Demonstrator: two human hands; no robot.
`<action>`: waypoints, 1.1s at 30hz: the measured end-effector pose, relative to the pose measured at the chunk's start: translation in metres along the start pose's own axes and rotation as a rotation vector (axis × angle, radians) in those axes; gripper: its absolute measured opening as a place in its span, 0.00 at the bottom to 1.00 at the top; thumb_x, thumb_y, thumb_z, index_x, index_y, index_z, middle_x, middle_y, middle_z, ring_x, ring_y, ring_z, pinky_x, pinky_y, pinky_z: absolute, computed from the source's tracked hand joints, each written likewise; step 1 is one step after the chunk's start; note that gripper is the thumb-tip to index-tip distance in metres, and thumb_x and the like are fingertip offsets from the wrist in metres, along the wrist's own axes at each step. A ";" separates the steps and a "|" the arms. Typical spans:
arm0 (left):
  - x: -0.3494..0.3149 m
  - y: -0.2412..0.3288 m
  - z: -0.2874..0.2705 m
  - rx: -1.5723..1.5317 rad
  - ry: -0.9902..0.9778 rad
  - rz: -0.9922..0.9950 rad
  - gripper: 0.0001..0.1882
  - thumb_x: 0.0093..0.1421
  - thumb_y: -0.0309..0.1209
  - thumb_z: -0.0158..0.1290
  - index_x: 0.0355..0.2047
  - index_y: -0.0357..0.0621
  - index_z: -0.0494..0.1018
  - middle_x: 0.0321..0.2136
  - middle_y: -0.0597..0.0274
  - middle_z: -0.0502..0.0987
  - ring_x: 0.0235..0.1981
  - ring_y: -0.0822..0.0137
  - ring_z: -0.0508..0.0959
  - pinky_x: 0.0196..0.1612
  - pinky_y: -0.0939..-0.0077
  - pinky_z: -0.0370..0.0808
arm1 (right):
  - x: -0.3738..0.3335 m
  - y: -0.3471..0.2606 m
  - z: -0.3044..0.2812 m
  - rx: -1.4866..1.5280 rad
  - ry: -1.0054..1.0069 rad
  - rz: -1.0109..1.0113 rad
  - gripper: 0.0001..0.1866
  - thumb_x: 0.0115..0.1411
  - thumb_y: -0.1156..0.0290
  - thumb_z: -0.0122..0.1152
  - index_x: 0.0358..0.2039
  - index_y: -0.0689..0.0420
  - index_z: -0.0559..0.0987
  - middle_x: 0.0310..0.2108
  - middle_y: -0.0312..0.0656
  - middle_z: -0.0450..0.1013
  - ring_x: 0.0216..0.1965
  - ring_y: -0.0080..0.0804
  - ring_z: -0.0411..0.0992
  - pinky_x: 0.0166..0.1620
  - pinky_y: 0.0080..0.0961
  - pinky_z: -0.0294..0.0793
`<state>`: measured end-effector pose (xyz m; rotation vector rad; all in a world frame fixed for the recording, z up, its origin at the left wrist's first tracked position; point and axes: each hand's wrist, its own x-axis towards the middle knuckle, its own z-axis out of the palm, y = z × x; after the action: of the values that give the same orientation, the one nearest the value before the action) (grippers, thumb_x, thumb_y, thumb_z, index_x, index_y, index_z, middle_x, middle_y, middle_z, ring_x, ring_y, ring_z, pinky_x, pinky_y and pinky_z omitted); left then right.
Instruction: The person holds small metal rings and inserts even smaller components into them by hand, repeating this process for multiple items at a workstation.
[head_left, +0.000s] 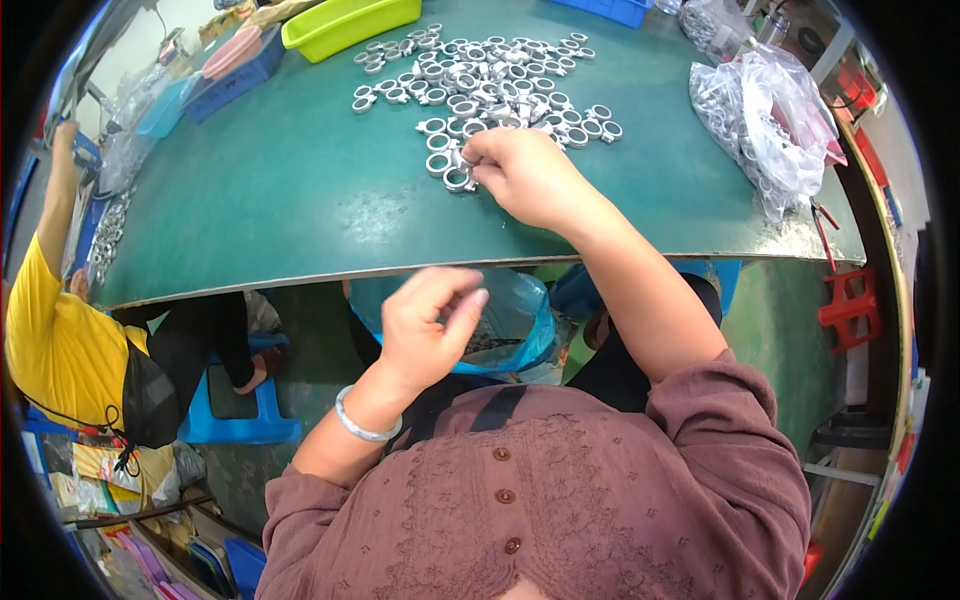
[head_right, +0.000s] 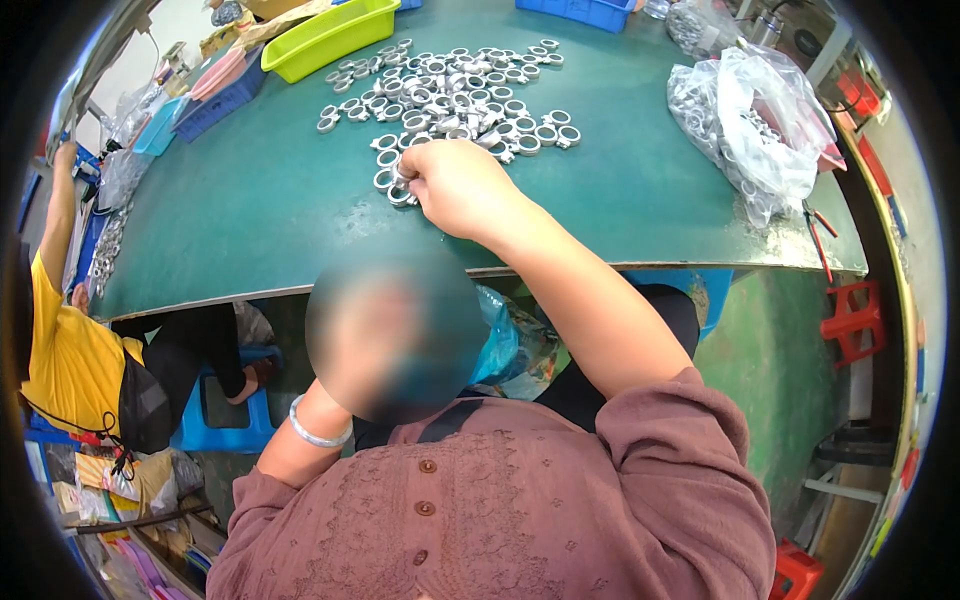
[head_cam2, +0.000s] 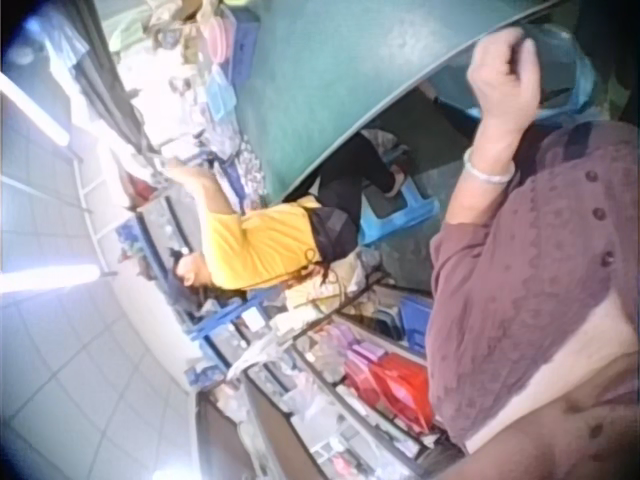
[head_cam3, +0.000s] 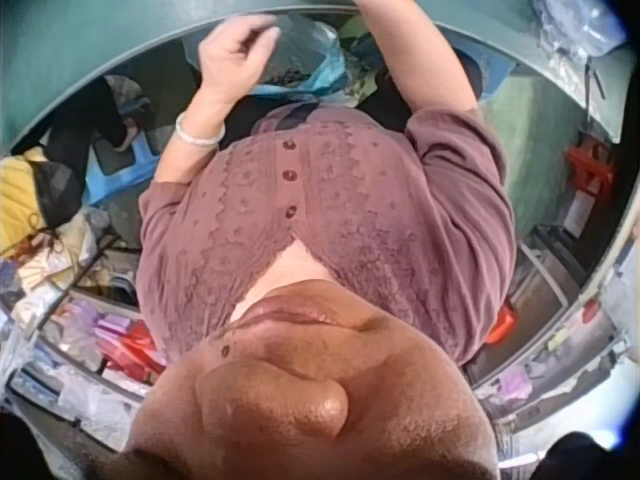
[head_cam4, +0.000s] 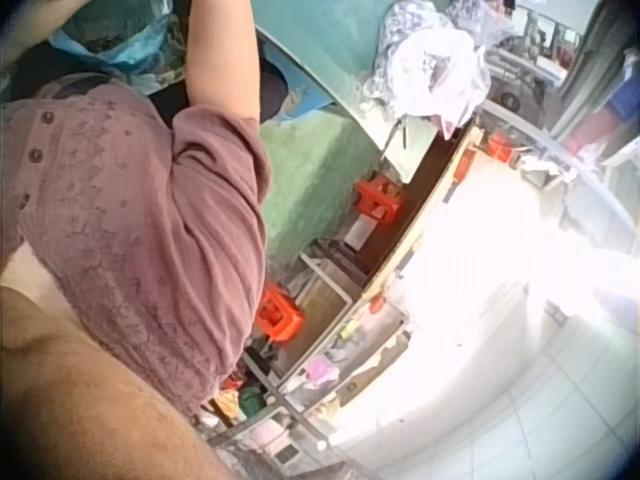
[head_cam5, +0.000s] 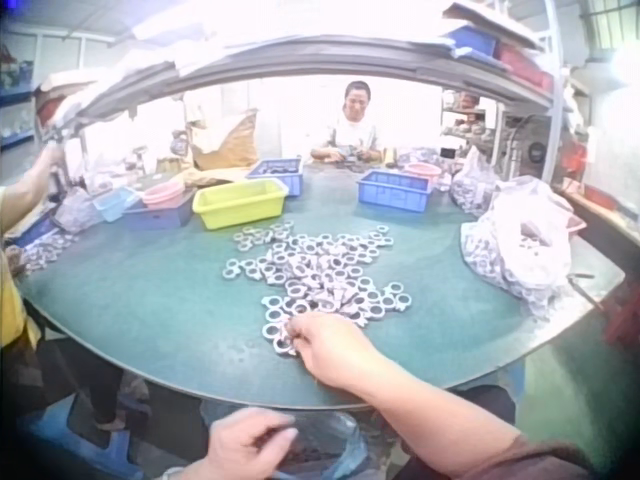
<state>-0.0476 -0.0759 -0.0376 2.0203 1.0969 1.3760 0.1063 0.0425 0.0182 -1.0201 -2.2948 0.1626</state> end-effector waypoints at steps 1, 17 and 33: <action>0.007 0.008 -0.003 0.035 0.088 0.029 0.11 0.48 0.19 0.55 0.35 0.36 0.71 0.26 0.60 0.72 0.21 0.76 0.71 0.23 0.86 0.68 | -0.003 -0.002 -0.006 0.233 -0.078 0.100 0.08 0.48 0.77 0.55 0.32 0.60 0.76 0.23 0.40 0.72 0.27 0.30 0.70 0.33 0.25 0.69; 0.042 0.013 0.004 -0.290 0.107 -0.155 0.23 0.49 0.16 0.53 0.48 0.36 0.66 0.37 0.58 0.72 0.37 0.68 0.75 0.42 0.77 0.73 | -0.044 -0.018 -0.021 1.196 -0.221 0.283 0.07 0.53 0.76 0.56 0.33 0.64 0.75 0.29 0.36 0.73 0.30 0.17 0.69 0.37 0.16 0.69; 0.045 0.018 0.009 -0.029 0.122 -0.016 0.18 0.50 0.16 0.53 0.43 0.34 0.68 0.32 0.63 0.71 0.32 0.75 0.71 0.35 0.84 0.70 | -0.055 -0.012 -0.029 1.281 -0.205 0.269 0.09 0.54 0.75 0.56 0.36 0.64 0.75 0.30 0.36 0.73 0.32 0.18 0.70 0.38 0.16 0.70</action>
<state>-0.0245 -0.0489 -0.0037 1.9242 1.1350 1.5161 0.1438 -0.0082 0.0192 -0.5710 -1.6046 1.6323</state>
